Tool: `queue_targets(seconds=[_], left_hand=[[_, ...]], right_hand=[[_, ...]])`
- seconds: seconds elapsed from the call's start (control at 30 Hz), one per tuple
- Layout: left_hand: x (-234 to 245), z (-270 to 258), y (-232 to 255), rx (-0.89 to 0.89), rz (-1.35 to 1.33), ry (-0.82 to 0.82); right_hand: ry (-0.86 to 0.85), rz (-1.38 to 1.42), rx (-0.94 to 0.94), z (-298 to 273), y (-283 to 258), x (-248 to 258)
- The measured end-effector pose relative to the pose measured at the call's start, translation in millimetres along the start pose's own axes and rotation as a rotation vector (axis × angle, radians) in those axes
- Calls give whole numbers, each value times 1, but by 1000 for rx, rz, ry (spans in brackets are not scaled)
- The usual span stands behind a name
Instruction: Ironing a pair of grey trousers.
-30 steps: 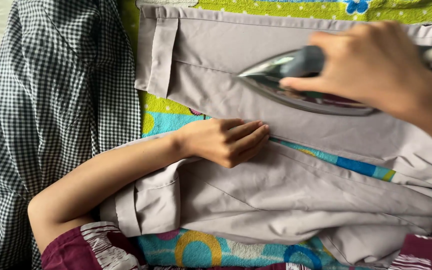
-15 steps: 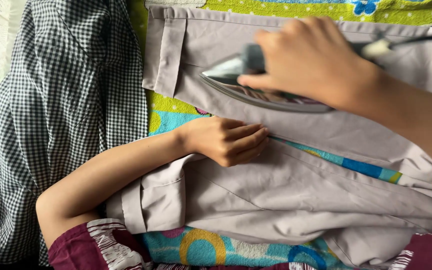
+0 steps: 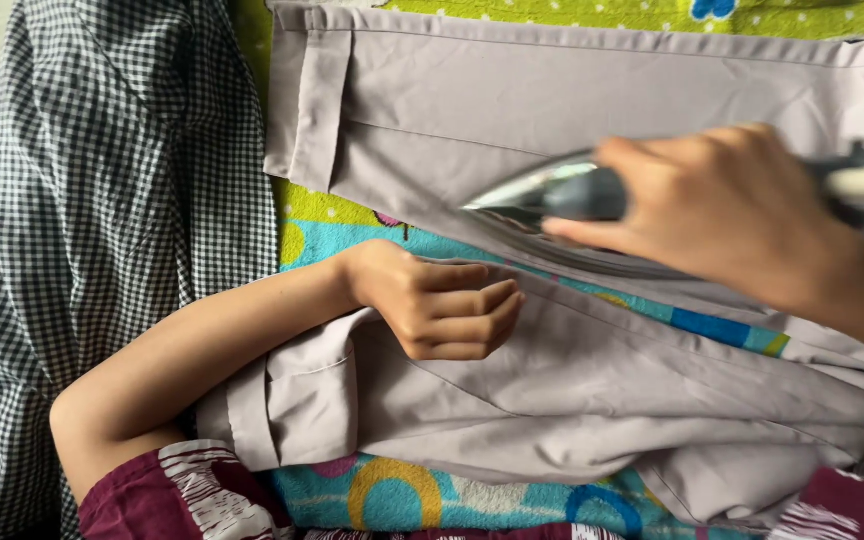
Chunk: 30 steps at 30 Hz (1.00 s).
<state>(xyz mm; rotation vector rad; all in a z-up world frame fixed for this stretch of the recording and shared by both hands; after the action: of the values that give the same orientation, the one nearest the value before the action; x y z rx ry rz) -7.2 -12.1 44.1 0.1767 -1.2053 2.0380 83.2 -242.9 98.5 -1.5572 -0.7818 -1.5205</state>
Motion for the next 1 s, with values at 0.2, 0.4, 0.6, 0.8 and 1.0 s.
queue_targets(seconds=[0.2,0.4,0.6,0.8,1.0], left_hand=[[1,-1,2,-32,7,33],[1,-3,2,-23,-40,24],[1,-4,0,2,-54,16],[-6,-8,3,59,-62,-51],[-11,-8,5,213,-151,-240]], right_hand=[[177,52,107,71,-38,-12],[178,9,85,75,-41,-15],[-34,-16,-51,17,-8,-4],[87,-80,-110,-35,7,18],[-79,-162,-143,-18,36,2]])
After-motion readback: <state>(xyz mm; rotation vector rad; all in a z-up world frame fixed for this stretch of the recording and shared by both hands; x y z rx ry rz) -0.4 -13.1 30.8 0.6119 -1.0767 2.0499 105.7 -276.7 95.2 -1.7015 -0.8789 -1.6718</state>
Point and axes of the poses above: each hand's wrist, its own z-axis towards the middle knuckle, its own x-axis out of the back of the hand, y = z × x, the point moved 2 cm from there along z, towards the middle knuckle, and after that the axes turned 15 degrees about z, right-handed, at the moved point
